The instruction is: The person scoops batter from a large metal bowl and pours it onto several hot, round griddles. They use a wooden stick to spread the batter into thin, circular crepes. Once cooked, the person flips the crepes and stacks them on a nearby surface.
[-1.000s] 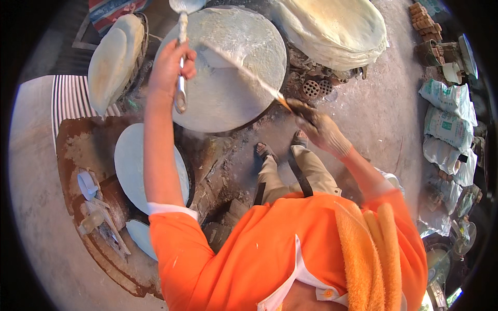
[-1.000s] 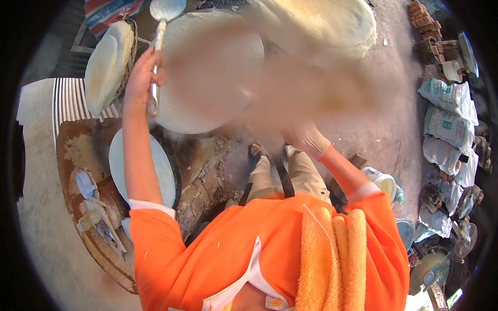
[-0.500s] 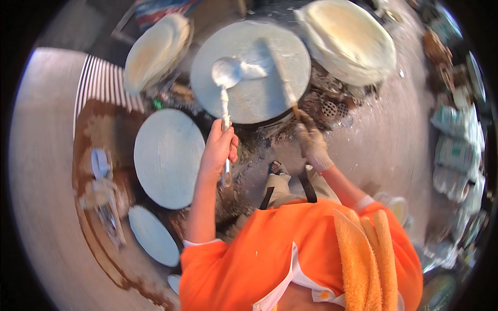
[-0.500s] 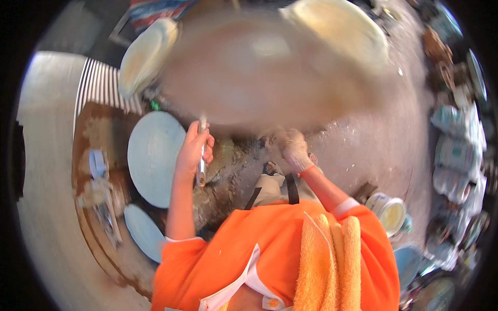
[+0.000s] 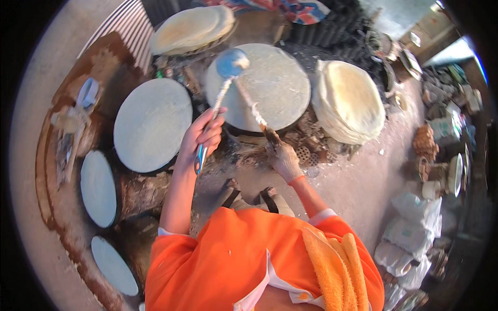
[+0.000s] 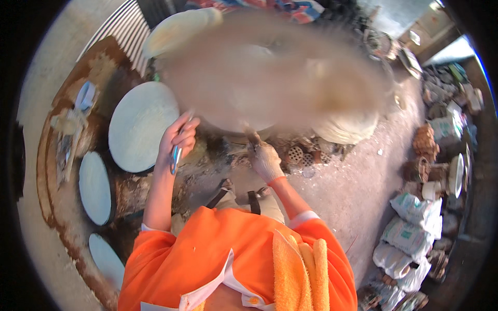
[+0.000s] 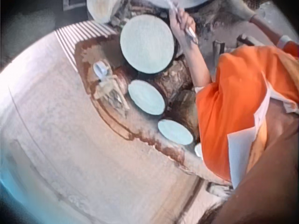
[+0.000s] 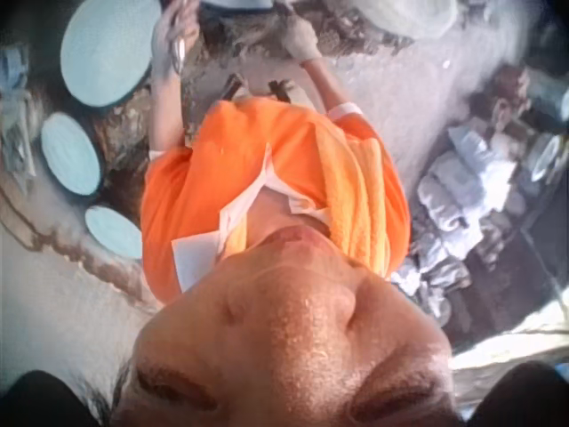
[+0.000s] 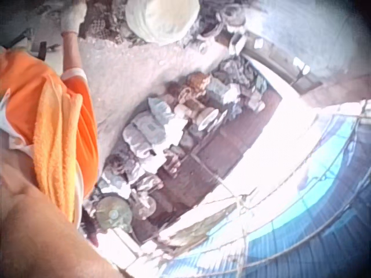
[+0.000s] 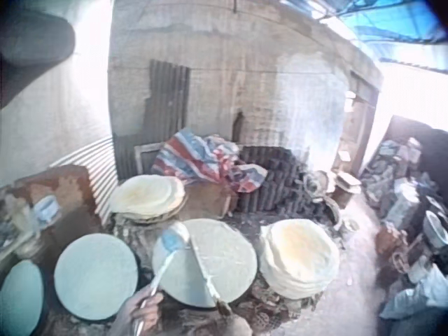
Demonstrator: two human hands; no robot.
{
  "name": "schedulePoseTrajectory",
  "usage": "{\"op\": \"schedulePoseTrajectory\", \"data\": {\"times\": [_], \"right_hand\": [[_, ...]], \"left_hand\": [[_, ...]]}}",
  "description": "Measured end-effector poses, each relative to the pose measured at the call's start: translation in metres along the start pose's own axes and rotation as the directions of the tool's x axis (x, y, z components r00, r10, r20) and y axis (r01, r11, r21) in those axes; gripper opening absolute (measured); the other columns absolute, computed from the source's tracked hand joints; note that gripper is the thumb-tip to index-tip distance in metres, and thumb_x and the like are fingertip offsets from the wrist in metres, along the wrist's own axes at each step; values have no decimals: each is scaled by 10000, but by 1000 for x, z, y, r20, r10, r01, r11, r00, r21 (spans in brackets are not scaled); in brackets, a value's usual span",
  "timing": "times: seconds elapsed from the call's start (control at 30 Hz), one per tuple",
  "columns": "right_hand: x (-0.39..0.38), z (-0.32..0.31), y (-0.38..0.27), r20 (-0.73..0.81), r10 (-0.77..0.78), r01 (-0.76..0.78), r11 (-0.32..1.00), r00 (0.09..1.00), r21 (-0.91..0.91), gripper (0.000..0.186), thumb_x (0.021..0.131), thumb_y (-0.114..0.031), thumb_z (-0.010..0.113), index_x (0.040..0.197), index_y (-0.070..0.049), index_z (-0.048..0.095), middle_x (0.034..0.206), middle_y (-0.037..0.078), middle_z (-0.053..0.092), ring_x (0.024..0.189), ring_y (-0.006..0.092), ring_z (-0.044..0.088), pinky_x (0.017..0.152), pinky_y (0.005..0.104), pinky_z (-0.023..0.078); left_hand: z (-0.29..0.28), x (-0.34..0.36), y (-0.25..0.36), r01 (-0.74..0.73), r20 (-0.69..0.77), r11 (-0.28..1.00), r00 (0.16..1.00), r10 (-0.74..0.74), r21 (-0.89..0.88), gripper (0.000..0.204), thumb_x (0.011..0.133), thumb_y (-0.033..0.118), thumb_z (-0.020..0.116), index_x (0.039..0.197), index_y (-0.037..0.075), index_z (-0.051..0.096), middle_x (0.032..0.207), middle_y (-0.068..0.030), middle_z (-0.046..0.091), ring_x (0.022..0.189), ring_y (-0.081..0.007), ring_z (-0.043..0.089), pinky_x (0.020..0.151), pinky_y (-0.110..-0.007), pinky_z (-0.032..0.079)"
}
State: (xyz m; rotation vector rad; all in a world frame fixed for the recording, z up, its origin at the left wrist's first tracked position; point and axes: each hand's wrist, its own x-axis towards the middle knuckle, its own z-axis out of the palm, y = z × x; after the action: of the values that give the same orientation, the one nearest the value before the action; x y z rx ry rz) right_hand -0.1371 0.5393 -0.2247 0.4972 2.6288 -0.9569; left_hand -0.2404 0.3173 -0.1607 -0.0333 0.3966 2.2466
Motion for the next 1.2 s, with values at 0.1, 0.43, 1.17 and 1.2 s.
{"op": "schedulePoseTrajectory", "data": {"times": [0.1,0.43,1.17,1.2], "right_hand": [[39,56,75,-134,-152,189,924,979,332,365,901,-280,447,1233,-133,476,991,192,602,906,347,580,739,403,465],[-28,46,18,-256,-152,286,709,955,645,369,890,-65,479,1258,-65,462,1115,19,558,965,100,522,794,241,434],[379,-6,-306,51,-821,499,295,568,-815,651,769,-517,567,1334,-252,381,1328,113,396,1191,285,424,964,390,373],[409,-7,-302,130,-804,566,282,580,-775,627,779,-520,554,1321,-244,403,1320,101,412,1190,282,425,970,388,368]], "left_hand": [[17,-7,9,5,25,1000,1000,-5,6,350,969,181,353,1225,-57,369,696,-25,402,356,1,276,317,-161,262],[-40,-96,28,-166,-158,986,974,164,4,293,964,229,374,1164,27,447,699,-28,448,359,-8,283,310,-176,283],[-15,-158,74,-406,-637,724,348,687,558,428,786,7,511,1188,23,366,808,-153,593,301,-47,292,276,-185,244],[-18,-156,74,-441,-641,731,363,676,521,432,779,2,522,1182,22,368,794,-166,595,297,-52,295,273,-182,244]]}}
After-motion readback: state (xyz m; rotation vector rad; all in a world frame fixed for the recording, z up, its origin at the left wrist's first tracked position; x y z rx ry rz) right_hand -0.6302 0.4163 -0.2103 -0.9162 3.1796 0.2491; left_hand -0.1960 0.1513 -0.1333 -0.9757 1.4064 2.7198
